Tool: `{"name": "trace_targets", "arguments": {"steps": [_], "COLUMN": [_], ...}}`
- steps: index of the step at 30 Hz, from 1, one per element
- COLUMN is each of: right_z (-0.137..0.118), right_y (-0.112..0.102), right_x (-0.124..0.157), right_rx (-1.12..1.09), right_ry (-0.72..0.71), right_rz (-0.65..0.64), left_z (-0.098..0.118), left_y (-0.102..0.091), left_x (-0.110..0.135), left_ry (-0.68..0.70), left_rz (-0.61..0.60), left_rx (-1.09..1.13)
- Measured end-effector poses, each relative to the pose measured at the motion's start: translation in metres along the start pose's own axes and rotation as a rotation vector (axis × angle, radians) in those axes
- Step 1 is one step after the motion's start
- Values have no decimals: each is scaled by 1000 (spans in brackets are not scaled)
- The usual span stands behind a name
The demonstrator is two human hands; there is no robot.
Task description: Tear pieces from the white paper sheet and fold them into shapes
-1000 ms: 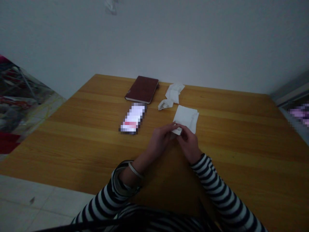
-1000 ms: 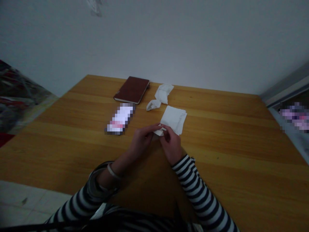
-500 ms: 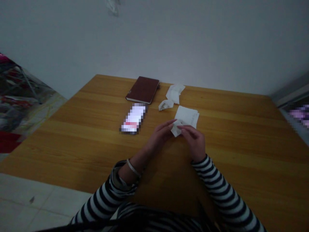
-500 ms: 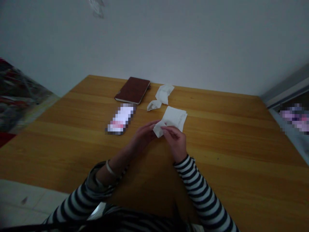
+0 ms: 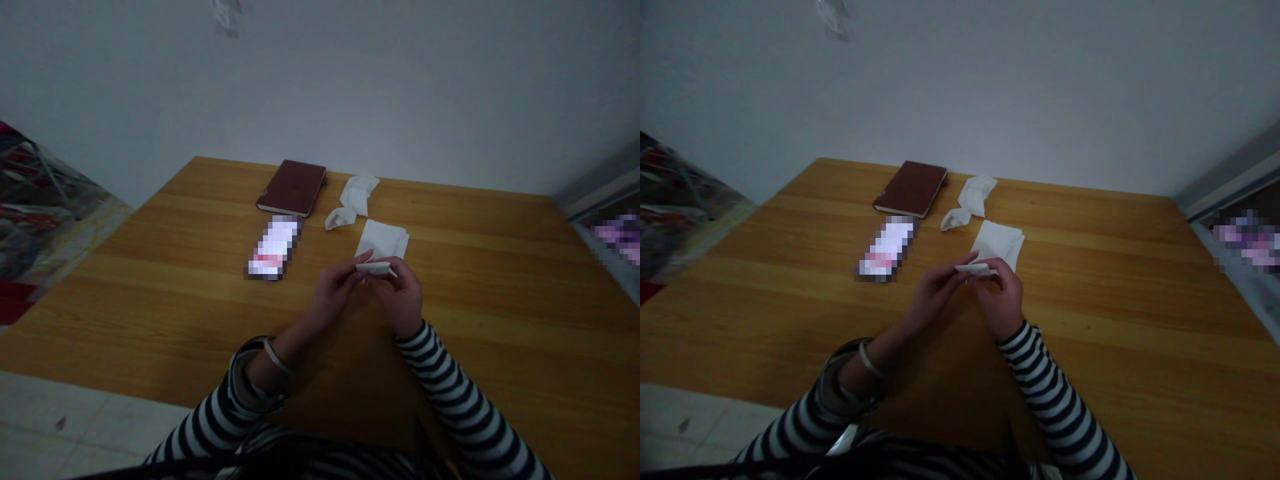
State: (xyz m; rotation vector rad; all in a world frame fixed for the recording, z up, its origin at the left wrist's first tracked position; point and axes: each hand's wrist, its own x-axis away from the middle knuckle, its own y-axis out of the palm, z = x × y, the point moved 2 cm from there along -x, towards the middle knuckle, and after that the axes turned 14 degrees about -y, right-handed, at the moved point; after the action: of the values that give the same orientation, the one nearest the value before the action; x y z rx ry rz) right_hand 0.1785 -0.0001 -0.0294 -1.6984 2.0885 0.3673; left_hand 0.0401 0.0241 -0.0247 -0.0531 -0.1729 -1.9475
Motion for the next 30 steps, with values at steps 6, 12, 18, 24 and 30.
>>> {"name": "trace_targets", "arguments": {"steps": [6,12,18,24,30], "right_z": [-6,-6,-2,4,2], "right_y": [-1,-8,-3,1,2], "right_x": [1,-2,-1,2,1], "right_rx": [78,80,168,110,186], "right_ry": [-55,-32,-93,-21,14], "right_rz": [-1,-127,-430,-417,-332], "left_z": [-2,3,15,5,-6], "left_y": [6,2,-10,-12,-8], "left_x": [1,2,3,-1,-2], "left_ry": [-69,-20,41,-77,-137], "left_rz": [-87,33,169,162,174], "left_rx": [89,50,-35,-41,-60]}}
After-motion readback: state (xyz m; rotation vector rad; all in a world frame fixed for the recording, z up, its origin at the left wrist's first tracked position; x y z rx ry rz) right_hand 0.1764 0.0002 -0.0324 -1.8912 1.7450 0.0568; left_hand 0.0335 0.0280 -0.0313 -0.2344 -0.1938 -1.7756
